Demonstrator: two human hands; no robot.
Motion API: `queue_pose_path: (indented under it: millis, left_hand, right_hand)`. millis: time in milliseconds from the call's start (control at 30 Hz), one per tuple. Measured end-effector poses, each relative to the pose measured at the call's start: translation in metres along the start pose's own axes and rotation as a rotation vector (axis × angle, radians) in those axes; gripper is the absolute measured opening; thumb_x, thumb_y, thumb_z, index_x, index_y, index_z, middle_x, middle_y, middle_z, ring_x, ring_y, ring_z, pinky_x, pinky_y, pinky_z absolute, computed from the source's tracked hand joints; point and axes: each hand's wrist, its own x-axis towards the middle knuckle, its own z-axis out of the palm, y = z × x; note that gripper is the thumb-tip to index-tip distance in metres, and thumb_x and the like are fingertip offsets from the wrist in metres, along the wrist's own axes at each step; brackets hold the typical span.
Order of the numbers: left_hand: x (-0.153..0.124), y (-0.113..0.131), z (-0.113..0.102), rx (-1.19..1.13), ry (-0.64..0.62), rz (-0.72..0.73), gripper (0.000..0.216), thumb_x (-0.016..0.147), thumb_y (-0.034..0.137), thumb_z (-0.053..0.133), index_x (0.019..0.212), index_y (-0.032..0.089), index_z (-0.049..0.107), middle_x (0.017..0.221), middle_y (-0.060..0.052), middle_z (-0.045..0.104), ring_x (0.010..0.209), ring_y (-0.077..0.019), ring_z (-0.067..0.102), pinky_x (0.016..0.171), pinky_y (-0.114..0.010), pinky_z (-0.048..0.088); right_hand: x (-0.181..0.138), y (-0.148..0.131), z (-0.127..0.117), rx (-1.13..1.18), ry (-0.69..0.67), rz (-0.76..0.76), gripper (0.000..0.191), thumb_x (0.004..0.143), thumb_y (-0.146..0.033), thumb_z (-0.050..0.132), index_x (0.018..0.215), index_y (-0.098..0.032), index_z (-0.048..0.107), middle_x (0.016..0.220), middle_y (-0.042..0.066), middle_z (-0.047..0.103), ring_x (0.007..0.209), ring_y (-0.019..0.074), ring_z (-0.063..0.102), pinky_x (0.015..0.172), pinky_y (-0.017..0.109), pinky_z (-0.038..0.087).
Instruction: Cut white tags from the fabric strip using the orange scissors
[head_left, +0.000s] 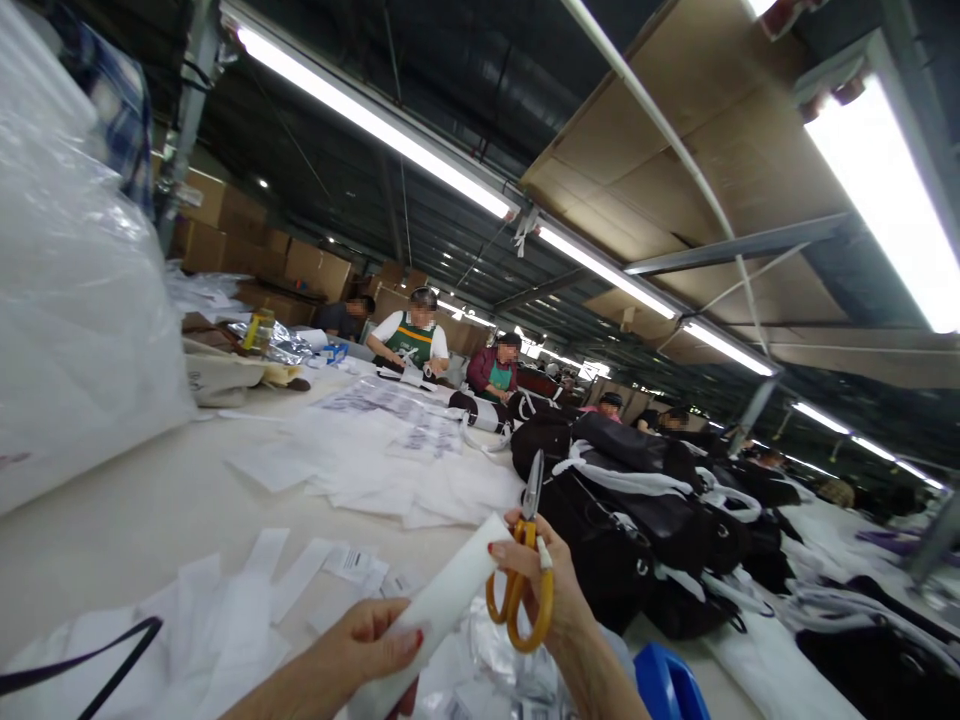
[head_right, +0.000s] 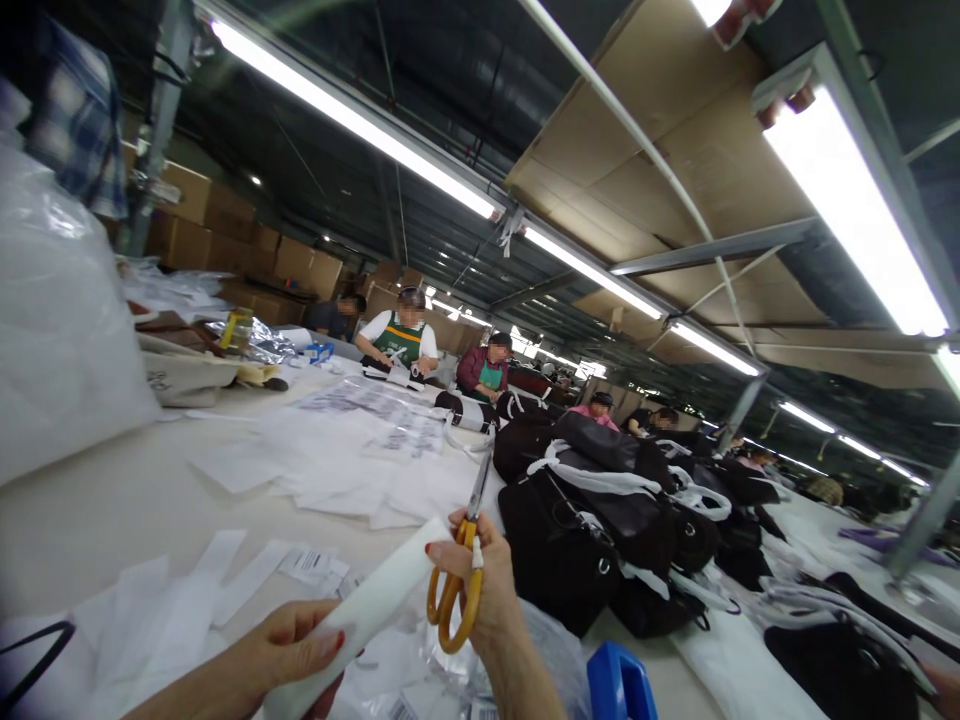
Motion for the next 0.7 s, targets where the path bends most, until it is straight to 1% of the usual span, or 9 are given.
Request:
queue_pose_path:
  millis: [100, 200, 267, 333, 400, 467, 500, 600, 700]
  left_hand:
    - [0.005, -0.012, -0.004, -0.014, 0.075, 0.009, 0.053, 0.058, 0.068, 0.062, 0.069, 0.017, 0.056, 0.043, 0.001, 0.058, 0.033, -0.0076, 0.041, 0.035, -0.019, 0.033]
    - [0.007, -0.022, -0.011, 0.003, 0.13, 0.009, 0.055, 0.053, 0.07, 0.064, 0.064, 0.017, 0.055, 0.038, 0.002, 0.057, 0.028, -0.0065, 0.04, 0.03, -0.017, 0.032]
    - [0.006, -0.026, -0.016, 0.01, 0.159, -0.01, 0.056, 0.053, 0.071, 0.064, 0.064, 0.017, 0.055, 0.037, 0.002, 0.058, 0.026, -0.0062, 0.041, 0.028, -0.015, 0.03]
    - [0.002, -0.03, -0.021, 0.018, 0.19, -0.026, 0.057, 0.053, 0.071, 0.063, 0.068, 0.016, 0.058, 0.041, -0.001, 0.062, 0.025, -0.0062, 0.042, 0.027, -0.014, 0.029]
    - [-0.003, -0.033, -0.026, 0.015, 0.233, -0.022, 0.058, 0.053, 0.069, 0.065, 0.073, 0.015, 0.063, 0.051, -0.004, 0.068, 0.026, -0.0064, 0.046, 0.027, -0.014, 0.031]
    - [-0.007, -0.035, -0.03, -0.004, 0.28, -0.006, 0.057, 0.052, 0.067, 0.067, 0.073, 0.014, 0.065, 0.059, -0.006, 0.071, 0.027, -0.0062, 0.047, 0.027, -0.015, 0.032]
    - [-0.01, -0.036, -0.031, -0.02, 0.3, 0.002, 0.056, 0.052, 0.066, 0.068, 0.071, 0.013, 0.065, 0.06, -0.006, 0.071, 0.027, -0.0059, 0.046, 0.027, -0.015, 0.031]
    - [-0.016, -0.036, -0.035, -0.065, 0.356, 0.014, 0.053, 0.053, 0.065, 0.068, 0.064, 0.013, 0.063, 0.052, -0.005, 0.069, 0.025, -0.0045, 0.041, 0.026, -0.015, 0.027]
    - [-0.021, -0.034, -0.04, -0.091, 0.419, 0.015, 0.048, 0.055, 0.061, 0.068, 0.063, 0.013, 0.064, 0.049, -0.005, 0.068, 0.025, -0.004, 0.039, 0.025, -0.015, 0.023]
  right_hand:
    - [0.002, 0.007, -0.001, 0.007, 0.007, 0.008, 0.042, 0.039, -0.014, 0.081, 0.072, -0.017, 0.055, 0.051, -0.008, 0.054, 0.046, 0.0068, 0.049, 0.046, 0.018, 0.037]
    - [0.004, 0.018, 0.0, 0.009, 0.001, 0.018, 0.041, 0.039, -0.014, 0.08, 0.071, -0.017, 0.054, 0.052, -0.008, 0.055, 0.047, 0.0071, 0.05, 0.047, 0.018, 0.038]
    - [0.006, 0.027, 0.003, 0.005, -0.01, 0.027, 0.04, 0.041, -0.014, 0.079, 0.073, -0.017, 0.054, 0.053, -0.008, 0.055, 0.048, 0.0071, 0.05, 0.048, 0.018, 0.038]
    - [0.008, 0.035, 0.007, -0.001, -0.023, 0.037, 0.039, 0.043, -0.014, 0.078, 0.075, -0.017, 0.054, 0.053, -0.008, 0.055, 0.048, 0.007, 0.049, 0.048, 0.019, 0.038]
    - [0.011, 0.041, 0.012, -0.008, -0.032, 0.047, 0.04, 0.043, -0.014, 0.077, 0.076, -0.017, 0.054, 0.054, -0.008, 0.055, 0.048, 0.007, 0.049, 0.048, 0.019, 0.037]
    - [0.014, 0.047, 0.019, -0.022, -0.039, 0.062, 0.041, 0.042, -0.014, 0.076, 0.075, -0.017, 0.053, 0.053, -0.008, 0.055, 0.047, 0.007, 0.048, 0.047, 0.019, 0.037]
    - [0.015, 0.05, 0.022, -0.032, -0.042, 0.072, 0.041, 0.041, -0.014, 0.076, 0.074, -0.017, 0.053, 0.052, -0.008, 0.054, 0.047, 0.007, 0.047, 0.047, 0.019, 0.036]
    - [0.021, 0.06, 0.031, -0.077, -0.062, 0.118, 0.042, 0.041, -0.017, 0.077, 0.075, -0.017, 0.052, 0.051, -0.008, 0.052, 0.045, 0.0073, 0.045, 0.047, 0.02, 0.035]
    - [0.025, 0.07, 0.036, -0.145, -0.098, 0.169, 0.047, 0.046, -0.028, 0.08, 0.08, -0.017, 0.05, 0.055, -0.005, 0.053, 0.049, 0.0094, 0.047, 0.05, 0.022, 0.037]
